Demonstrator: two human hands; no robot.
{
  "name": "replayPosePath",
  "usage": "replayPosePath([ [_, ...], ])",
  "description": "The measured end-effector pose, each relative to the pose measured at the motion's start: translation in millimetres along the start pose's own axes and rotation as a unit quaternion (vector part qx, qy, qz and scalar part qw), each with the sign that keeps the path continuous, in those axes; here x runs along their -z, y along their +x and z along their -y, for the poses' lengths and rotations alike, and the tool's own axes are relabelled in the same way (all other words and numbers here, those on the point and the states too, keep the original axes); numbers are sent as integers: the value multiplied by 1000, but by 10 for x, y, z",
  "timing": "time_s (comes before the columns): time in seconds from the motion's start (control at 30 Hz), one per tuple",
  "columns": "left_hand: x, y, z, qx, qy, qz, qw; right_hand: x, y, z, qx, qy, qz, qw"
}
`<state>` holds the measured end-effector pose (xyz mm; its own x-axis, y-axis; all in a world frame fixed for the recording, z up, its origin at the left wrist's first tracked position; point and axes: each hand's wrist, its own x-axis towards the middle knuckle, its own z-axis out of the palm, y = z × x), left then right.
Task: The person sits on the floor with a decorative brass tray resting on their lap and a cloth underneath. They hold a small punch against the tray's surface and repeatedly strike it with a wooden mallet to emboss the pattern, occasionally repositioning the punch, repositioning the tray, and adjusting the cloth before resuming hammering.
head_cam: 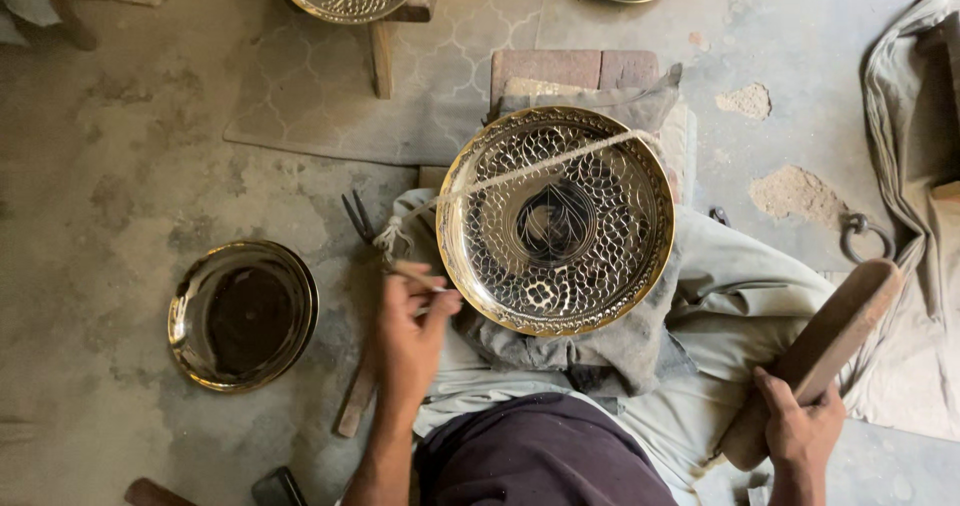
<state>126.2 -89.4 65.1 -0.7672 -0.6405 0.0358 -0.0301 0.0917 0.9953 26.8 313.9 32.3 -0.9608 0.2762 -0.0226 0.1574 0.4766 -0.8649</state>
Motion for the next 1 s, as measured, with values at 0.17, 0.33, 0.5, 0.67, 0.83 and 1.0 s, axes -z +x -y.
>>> replayPosePath([
  [0.17,-435,265,10,-65,38,125,989,-39,93,-56,-24,-21,10,999],
  [0.33,-746,581,181,-85,21,193,977,-63,256,113,-97,-120,50,987],
  [0.5,-949,830,401,-111,62,256,958,-210,456,601,-17,-45,93,994],
  [0.67,-994,933,523,-167,79,240,953,-480,621,1188,176,-160,78,968],
  [0.83,-988,889,485,-137,54,216,965,-742,741,1728,420,-324,66,845],
  [1.0,-998,852,401,-116,87,187,972,-997,805,2063,401,-258,171,862],
])
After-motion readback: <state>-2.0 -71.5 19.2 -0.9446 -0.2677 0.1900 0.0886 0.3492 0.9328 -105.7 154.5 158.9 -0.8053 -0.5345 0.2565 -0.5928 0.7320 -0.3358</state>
